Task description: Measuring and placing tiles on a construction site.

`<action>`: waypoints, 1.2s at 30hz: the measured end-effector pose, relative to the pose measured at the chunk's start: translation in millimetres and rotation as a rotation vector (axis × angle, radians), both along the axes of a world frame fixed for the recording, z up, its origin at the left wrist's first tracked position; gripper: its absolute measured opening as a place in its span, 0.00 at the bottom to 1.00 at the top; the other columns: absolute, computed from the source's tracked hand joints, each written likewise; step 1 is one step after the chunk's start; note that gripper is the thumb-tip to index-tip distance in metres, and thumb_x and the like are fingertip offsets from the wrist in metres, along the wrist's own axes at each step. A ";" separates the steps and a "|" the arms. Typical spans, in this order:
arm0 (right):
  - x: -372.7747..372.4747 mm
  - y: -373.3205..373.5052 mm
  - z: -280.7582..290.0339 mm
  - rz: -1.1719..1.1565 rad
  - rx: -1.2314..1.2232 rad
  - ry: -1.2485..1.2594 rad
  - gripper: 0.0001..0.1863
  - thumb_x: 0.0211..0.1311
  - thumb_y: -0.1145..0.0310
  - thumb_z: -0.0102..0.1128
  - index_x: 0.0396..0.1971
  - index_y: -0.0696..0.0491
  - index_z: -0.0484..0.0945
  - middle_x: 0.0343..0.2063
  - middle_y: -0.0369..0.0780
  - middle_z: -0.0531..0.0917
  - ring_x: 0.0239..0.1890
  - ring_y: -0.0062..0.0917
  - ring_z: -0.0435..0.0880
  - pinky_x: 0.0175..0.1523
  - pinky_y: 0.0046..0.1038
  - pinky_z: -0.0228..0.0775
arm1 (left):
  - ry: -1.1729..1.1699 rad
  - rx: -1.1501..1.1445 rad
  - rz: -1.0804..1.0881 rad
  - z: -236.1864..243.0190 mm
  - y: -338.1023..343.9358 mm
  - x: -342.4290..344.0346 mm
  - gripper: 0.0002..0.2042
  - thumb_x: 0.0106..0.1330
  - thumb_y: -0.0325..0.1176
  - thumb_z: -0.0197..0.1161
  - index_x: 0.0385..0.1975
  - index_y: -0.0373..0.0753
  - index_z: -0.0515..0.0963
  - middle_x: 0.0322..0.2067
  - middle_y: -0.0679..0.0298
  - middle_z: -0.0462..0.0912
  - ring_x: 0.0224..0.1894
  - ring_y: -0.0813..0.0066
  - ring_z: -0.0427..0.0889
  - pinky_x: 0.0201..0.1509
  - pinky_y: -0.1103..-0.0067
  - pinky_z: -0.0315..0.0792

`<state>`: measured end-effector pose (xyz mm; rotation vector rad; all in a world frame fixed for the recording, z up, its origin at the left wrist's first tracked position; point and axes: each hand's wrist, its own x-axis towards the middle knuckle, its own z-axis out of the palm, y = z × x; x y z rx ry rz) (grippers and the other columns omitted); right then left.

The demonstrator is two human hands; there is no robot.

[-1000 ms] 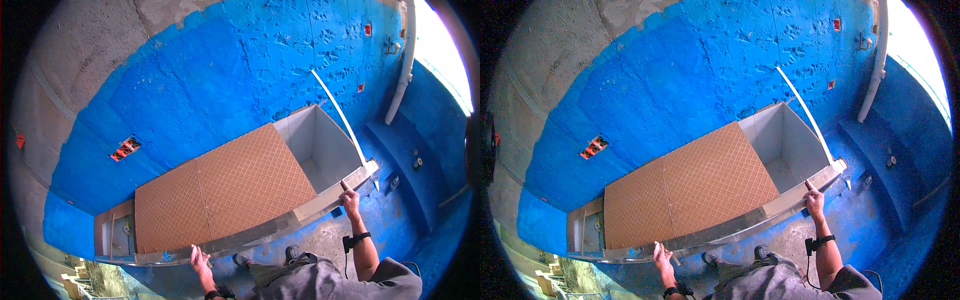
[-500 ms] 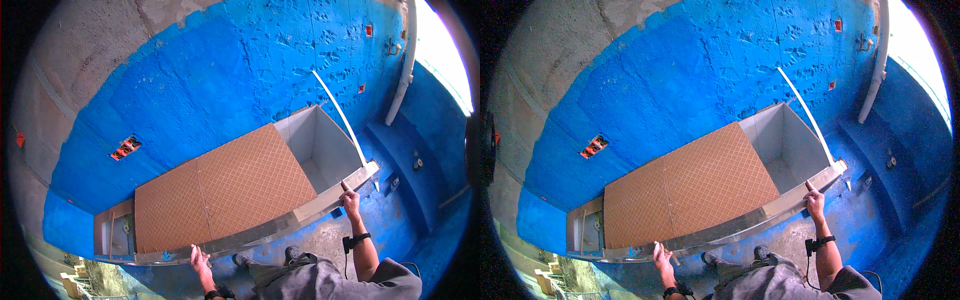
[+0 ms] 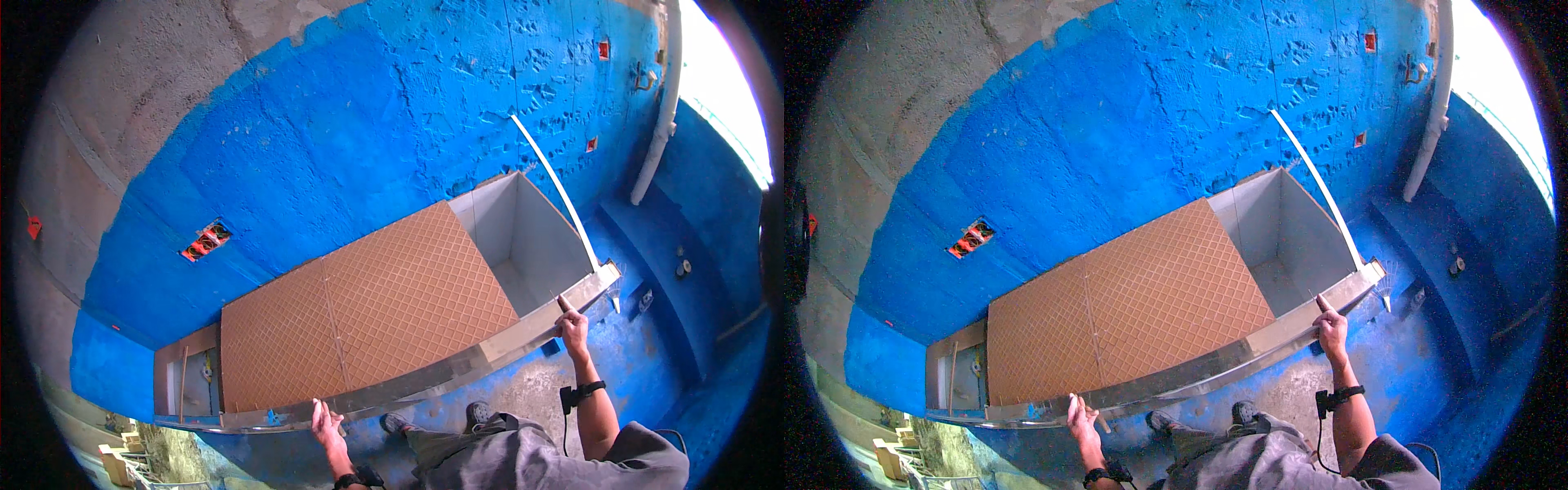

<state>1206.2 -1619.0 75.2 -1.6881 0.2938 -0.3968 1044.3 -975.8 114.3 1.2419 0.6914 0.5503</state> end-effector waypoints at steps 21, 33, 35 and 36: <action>-0.9 2.0 5.1 0.007 0.045 0.032 0.10 0.55 0.81 0.48 0.19 0.62 0.79 0.16 0.40 0.80 0.14 0.22 0.79 0.20 0.23 0.71 | 0.012 0.048 -0.077 -10.1 11.1 -7.0 0.25 0.74 0.26 0.52 0.72 0.40 0.65 0.70 0.49 0.69 0.37 0.82 0.82 0.43 0.78 0.78; -2.6 11.7 23.8 0.006 0.098 0.034 0.08 0.51 0.83 0.48 0.18 0.66 0.76 0.62 0.45 0.80 0.15 0.20 0.77 0.22 0.23 0.72 | 0.010 -0.001 0.042 7.3 -5.3 -1.8 0.24 0.71 0.30 0.66 0.66 0.35 0.73 0.58 0.63 0.81 0.32 0.83 0.76 0.32 0.85 0.75; 0.0 11.4 22.4 -0.001 0.082 0.012 0.10 0.50 0.84 0.46 0.18 0.66 0.78 0.61 0.45 0.81 0.16 0.19 0.77 0.22 0.23 0.72 | 0.008 0.001 0.013 -3.8 2.4 -2.1 0.24 0.72 0.31 0.65 0.67 0.36 0.72 0.60 0.62 0.80 0.33 0.83 0.77 0.35 0.82 0.76; -1.7 8.3 21.7 -0.001 0.074 0.020 0.10 0.49 0.85 0.45 0.18 0.66 0.78 0.61 0.45 0.81 0.18 0.19 0.79 0.22 0.23 0.73 | 0.016 -0.005 0.016 -2.2 0.5 -1.3 0.24 0.72 0.31 0.64 0.68 0.37 0.71 0.62 0.62 0.79 0.33 0.83 0.77 0.37 0.80 0.76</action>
